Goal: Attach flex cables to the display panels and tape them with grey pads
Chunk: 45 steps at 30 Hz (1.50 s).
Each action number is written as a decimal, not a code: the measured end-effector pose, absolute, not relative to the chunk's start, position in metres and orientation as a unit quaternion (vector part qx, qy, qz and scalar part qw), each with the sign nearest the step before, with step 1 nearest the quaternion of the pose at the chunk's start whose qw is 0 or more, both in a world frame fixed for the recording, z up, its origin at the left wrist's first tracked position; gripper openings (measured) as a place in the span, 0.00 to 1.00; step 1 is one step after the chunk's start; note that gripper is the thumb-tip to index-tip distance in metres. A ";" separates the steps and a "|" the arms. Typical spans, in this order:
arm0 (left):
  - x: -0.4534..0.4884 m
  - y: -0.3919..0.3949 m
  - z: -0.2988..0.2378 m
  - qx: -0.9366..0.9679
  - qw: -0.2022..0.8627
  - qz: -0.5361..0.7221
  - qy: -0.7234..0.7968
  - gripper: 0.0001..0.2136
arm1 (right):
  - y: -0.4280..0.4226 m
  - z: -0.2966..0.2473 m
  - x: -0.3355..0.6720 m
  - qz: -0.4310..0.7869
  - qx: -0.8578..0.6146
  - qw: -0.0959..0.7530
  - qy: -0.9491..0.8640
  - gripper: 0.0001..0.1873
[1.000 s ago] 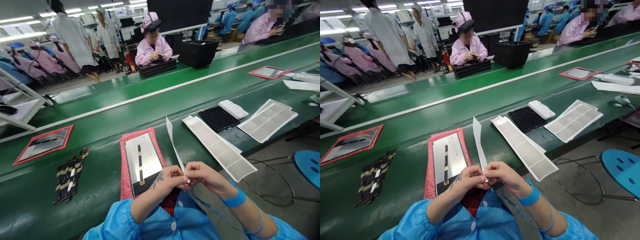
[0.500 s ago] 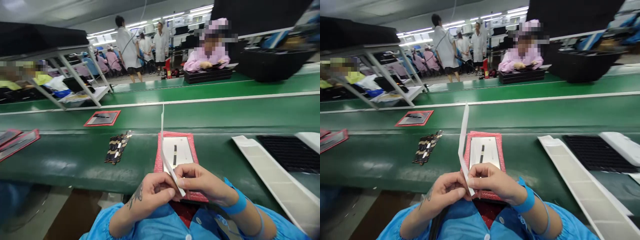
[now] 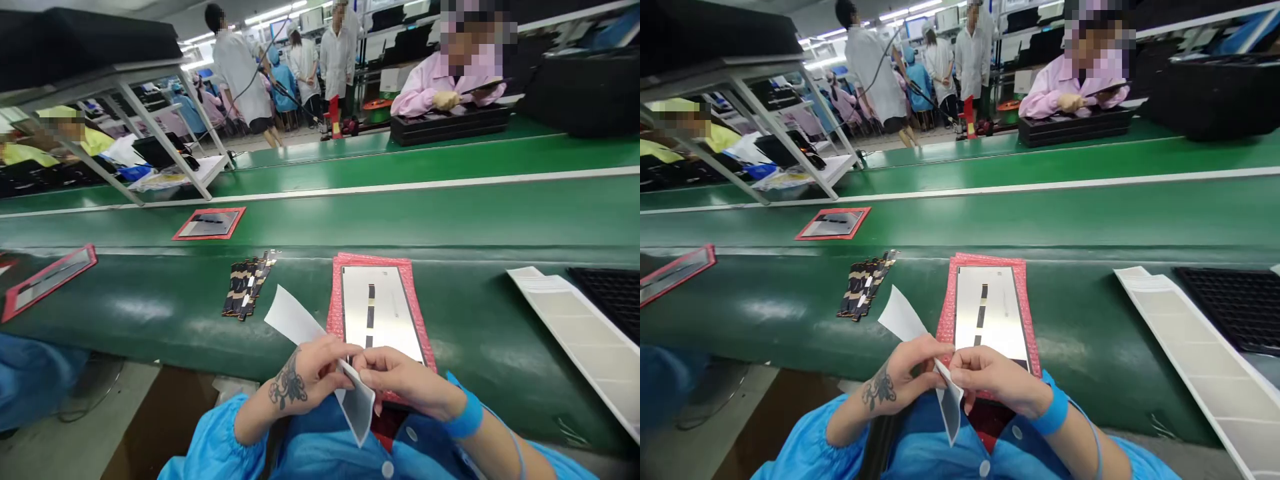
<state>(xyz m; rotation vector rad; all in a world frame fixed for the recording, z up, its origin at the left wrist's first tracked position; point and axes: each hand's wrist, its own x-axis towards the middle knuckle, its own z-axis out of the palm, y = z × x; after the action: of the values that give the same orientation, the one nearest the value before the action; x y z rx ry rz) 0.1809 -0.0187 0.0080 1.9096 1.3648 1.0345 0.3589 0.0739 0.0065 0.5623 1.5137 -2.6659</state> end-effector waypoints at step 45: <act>0.194 -0.001 0.026 0.418 0.541 0.333 0.650 0.13 | 0.066 0.015 0.367 0.153 0.054 -0.286 0.944 0.22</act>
<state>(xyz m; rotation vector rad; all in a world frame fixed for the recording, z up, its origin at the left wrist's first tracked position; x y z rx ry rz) 0.1937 -0.0014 0.0263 0.9926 1.5437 0.7906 0.3672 0.0657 0.0147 0.2093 3.6686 0.5926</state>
